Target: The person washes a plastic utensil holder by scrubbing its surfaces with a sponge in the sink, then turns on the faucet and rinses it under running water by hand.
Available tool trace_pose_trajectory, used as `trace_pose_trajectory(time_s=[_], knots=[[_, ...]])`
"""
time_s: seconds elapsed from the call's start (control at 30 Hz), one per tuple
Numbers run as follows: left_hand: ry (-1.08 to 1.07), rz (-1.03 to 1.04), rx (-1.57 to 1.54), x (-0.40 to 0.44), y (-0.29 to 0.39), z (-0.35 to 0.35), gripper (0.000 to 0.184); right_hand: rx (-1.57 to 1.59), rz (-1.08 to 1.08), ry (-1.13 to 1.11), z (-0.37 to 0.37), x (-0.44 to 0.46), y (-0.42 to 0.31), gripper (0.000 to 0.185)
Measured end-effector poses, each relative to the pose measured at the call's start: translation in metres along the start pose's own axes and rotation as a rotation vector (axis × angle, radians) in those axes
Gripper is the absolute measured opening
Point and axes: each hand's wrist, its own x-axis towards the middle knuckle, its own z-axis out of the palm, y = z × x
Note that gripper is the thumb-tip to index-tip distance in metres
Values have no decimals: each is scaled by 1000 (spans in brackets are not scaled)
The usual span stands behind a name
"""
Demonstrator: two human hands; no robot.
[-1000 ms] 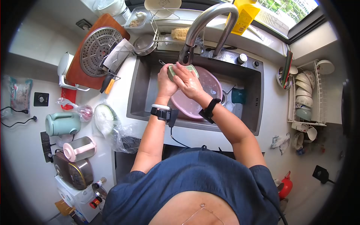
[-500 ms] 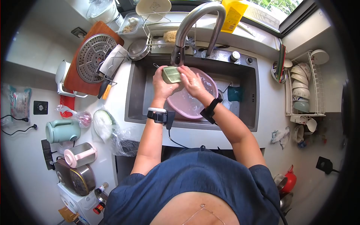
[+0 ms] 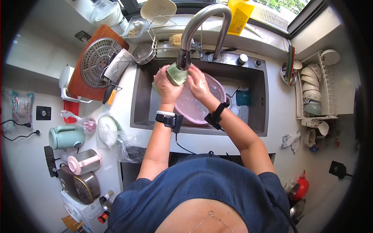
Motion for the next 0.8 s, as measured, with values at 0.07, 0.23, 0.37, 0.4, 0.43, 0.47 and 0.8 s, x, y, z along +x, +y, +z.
trace_pose_trajectory(time_s=[0.07, 0.23, 0.37, 0.4, 0.43, 0.47, 0.8], knots=[[7, -5, 6, -2, 5, 0, 67, -116, 100, 90, 12, 5, 25, 39], [49, 34, 116, -8, 6, -2, 64, 585, 600, -14, 35, 16, 35, 41], [-16, 46, 98, -10, 4, -11, 64, 655, 655, 9, 51, 30, 66, 34], [-74, -10, 69, -11, 2, -13, 68, 582, 683, -88, 35, 37, 47, 34], [-133, -69, 40, -13, 0, -14, 71, 506, 710, -187, 22, 43, 31, 34], [-140, -65, 42, -13, -3, -13, 71, 511, 715, -183, 24, 43, 29, 34], [20, -58, 157, -4, -15, 20, 72, 1110, 614, -192, 42, 28, 5, 41]])
